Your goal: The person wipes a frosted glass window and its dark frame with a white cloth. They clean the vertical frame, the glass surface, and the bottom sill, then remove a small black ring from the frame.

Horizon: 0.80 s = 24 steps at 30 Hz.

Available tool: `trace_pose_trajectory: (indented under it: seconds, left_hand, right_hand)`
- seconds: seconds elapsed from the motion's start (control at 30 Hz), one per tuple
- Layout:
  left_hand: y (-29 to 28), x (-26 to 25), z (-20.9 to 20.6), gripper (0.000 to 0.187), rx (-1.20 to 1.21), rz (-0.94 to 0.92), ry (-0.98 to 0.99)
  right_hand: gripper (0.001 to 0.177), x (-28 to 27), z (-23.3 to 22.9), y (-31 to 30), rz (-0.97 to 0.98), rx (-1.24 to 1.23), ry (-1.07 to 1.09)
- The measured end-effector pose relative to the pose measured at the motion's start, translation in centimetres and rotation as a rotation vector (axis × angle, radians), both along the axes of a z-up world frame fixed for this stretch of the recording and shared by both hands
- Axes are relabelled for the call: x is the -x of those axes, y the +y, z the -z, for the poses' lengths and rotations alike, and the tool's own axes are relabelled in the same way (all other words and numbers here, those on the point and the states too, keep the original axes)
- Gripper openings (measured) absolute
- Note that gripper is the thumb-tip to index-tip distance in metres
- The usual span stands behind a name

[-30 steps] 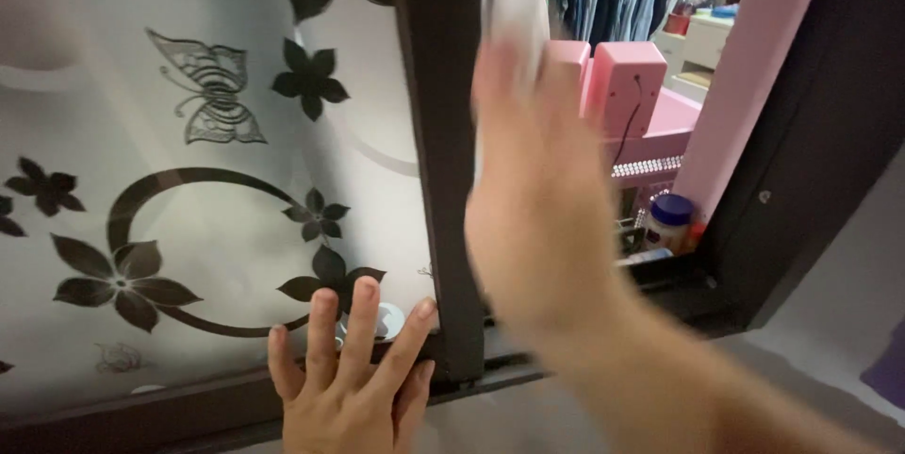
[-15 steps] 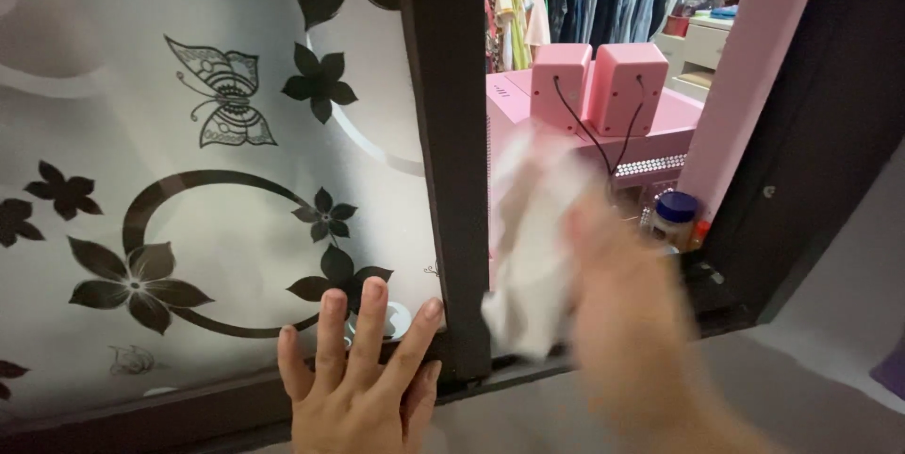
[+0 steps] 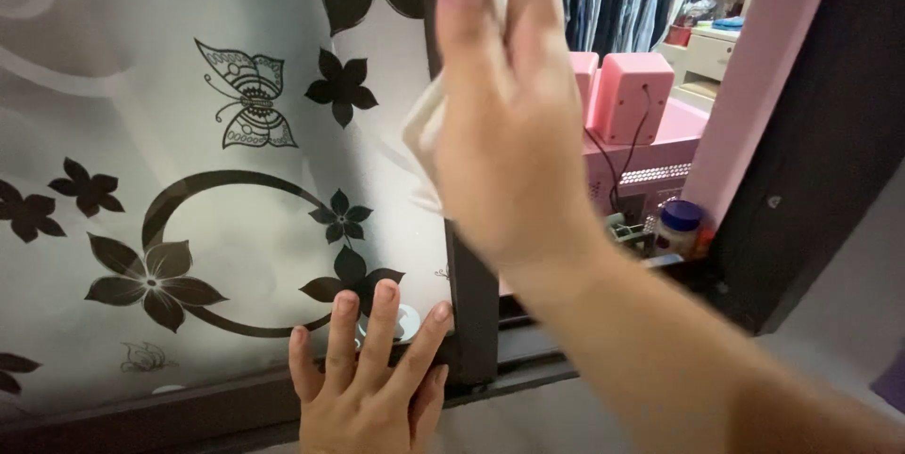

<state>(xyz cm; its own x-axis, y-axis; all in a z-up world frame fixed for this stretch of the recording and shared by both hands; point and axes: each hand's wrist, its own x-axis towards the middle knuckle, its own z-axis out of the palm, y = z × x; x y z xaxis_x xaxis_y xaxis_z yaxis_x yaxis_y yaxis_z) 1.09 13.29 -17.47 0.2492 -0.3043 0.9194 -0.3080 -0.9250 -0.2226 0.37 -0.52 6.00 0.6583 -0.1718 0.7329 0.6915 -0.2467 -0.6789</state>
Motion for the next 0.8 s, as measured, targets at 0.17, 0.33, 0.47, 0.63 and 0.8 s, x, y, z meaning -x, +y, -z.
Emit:
trace_pose_trajectory:
  seconds: [0.17, 0.33, 0.47, 0.63, 0.8]
  left_hand:
    - [0.3, -0.2, 0.1, 0.050, -0.020, 0.001, -0.019]
    - [-0.3, -0.1, -0.1, 0.051, -0.009, -0.003, -0.014]
    - [0.0, -0.3, 0.5, 0.050, -0.020, -0.008, -0.018]
    - [-0.2, -0.1, 0.3, 0.050, -0.009, -0.017, 0.021]
    - [-0.4, -0.3, 0.5, 0.049, -0.002, -0.018, 0.024]
  right_hand:
    - [0.040, -3.1, 8.2, -0.5, -0.001, 0.029, -0.219]
    - [0.059, -1.9, 15.8, -1.4, -0.024, -0.098, 0.123]
    - [0.080, -1.6, 12.4, -1.3, 0.035, -0.065, 0.206]
    - [0.113, -1.0, 1.7, -2.2, -0.265, -0.335, 0.204]
    - [0.059, -2.1, 0.8, -2.3, -0.139, -0.150, 0.158]
